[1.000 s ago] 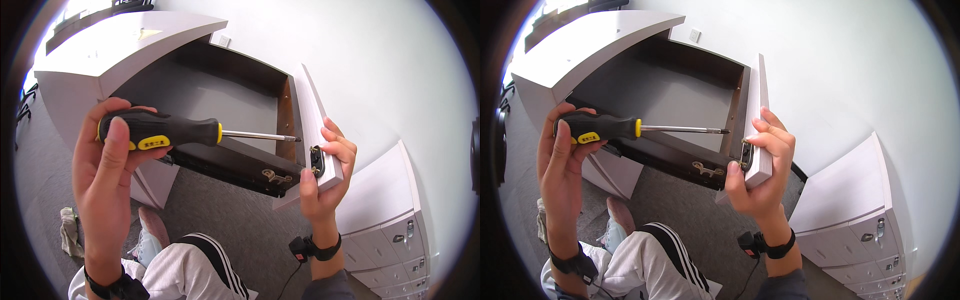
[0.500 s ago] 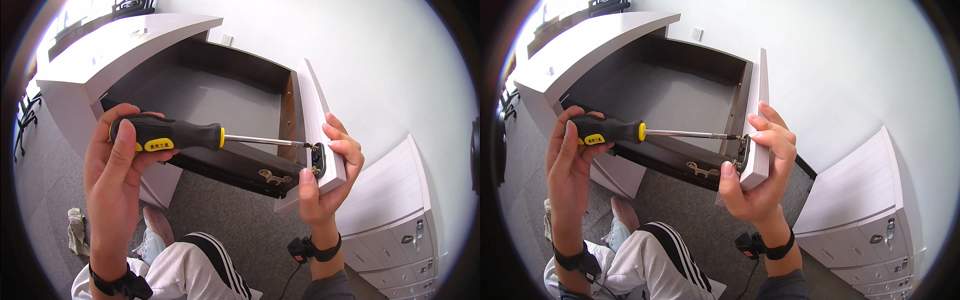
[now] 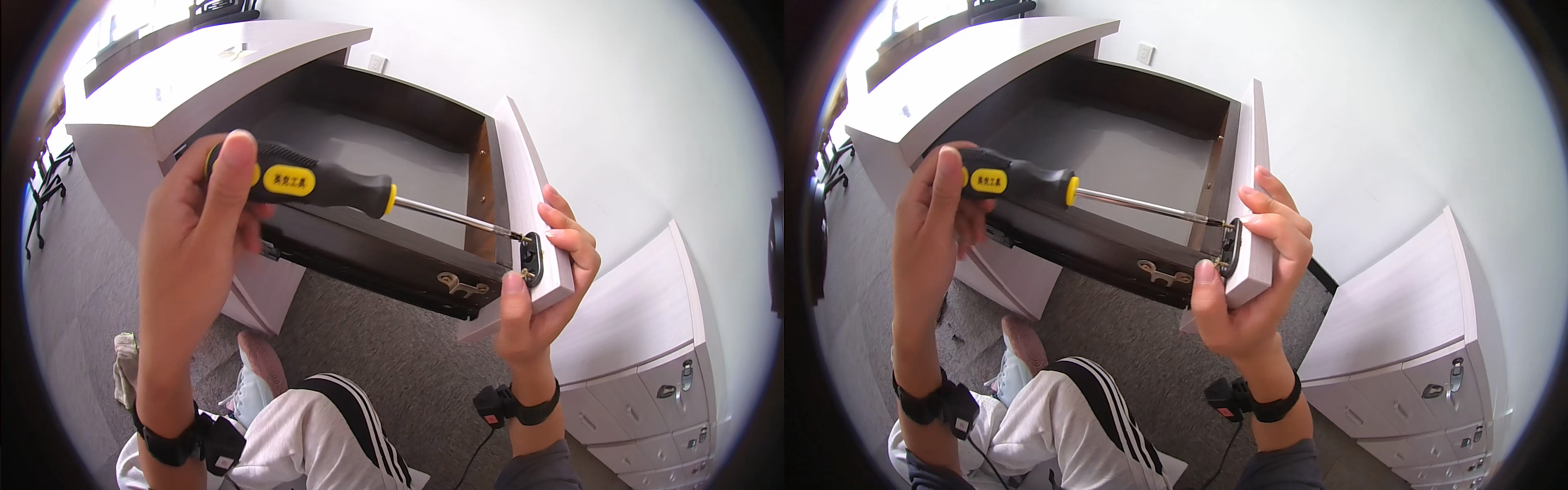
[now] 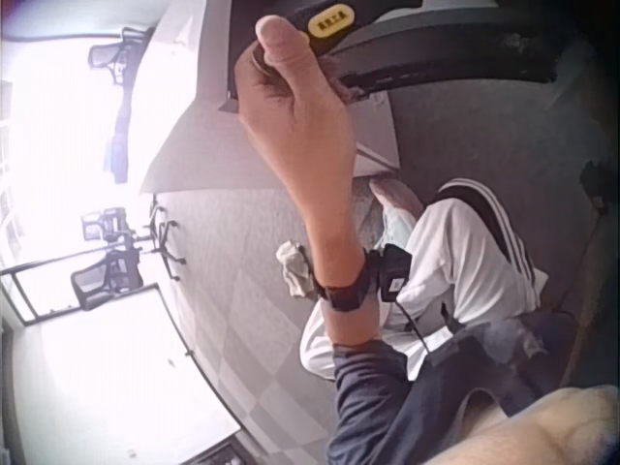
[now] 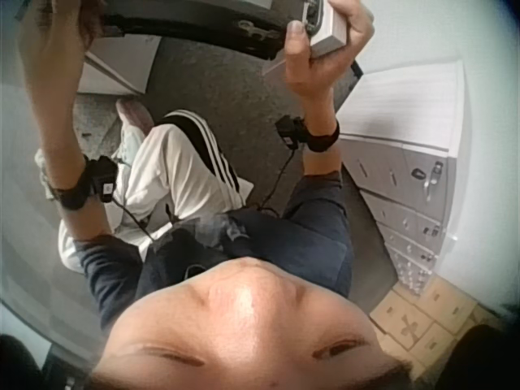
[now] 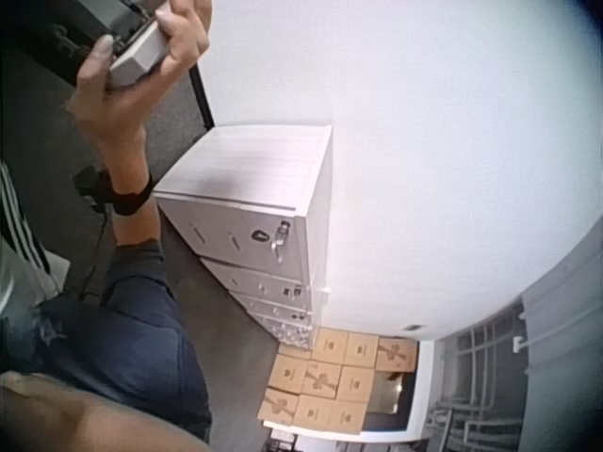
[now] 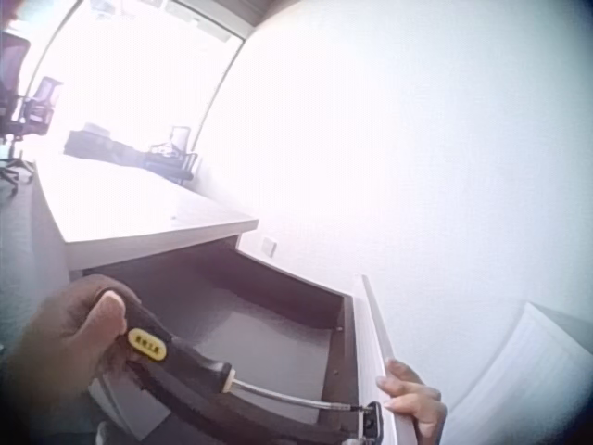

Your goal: The recorder cleans and re-attaches a plastic component to a drawer front using a screwdriver.

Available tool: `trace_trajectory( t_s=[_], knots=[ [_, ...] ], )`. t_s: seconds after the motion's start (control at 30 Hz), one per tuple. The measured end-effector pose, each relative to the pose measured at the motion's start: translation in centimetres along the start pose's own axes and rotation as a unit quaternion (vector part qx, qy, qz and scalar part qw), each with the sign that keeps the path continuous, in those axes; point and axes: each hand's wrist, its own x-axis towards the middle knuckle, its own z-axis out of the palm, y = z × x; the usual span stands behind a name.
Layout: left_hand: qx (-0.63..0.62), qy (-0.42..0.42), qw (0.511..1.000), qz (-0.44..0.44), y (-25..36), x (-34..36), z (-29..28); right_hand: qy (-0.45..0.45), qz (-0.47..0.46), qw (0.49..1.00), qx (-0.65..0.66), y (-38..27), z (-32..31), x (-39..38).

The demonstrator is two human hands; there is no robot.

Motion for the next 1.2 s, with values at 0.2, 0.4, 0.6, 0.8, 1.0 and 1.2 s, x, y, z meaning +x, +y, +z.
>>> trace_trajectory(
  t_s=[0.2,0.4,0.6,0.8,1.0,1.2],
  knots=[
    [0.187,0.018,0.98,0.071,-0.1,3.1,0.3,0.003,0.001,1.0,-0.001,-0.1,-0.3,-0.2],
    [-0.034,-0.092,0.99,0.105,-0.8,4.0,-0.1,0.0,-0.006,1.0,-0.004,0.0,-0.3,-0.3],
    [-0.058,-0.154,0.972,0.165,-1.4,3.9,-0.6,0.006,-0.002,1.0,0.001,0.1,-0.3,-0.3],
    [-0.113,-0.081,0.985,0.098,-1.1,3.0,0.0,0.003,-0.002,1.0,-0.007,0.1,-0.4,-0.3],
    [-0.159,-0.035,0.987,0.007,-0.5,1.4,0.2,0.003,0.001,1.0,-0.012,0.2,-0.4,-0.3],
    [-0.17,-0.054,0.984,-0.013,-0.3,1.4,-0.3,0.013,0.011,1.0,0.0,0.0,-0.2,-0.4]
  ],
)
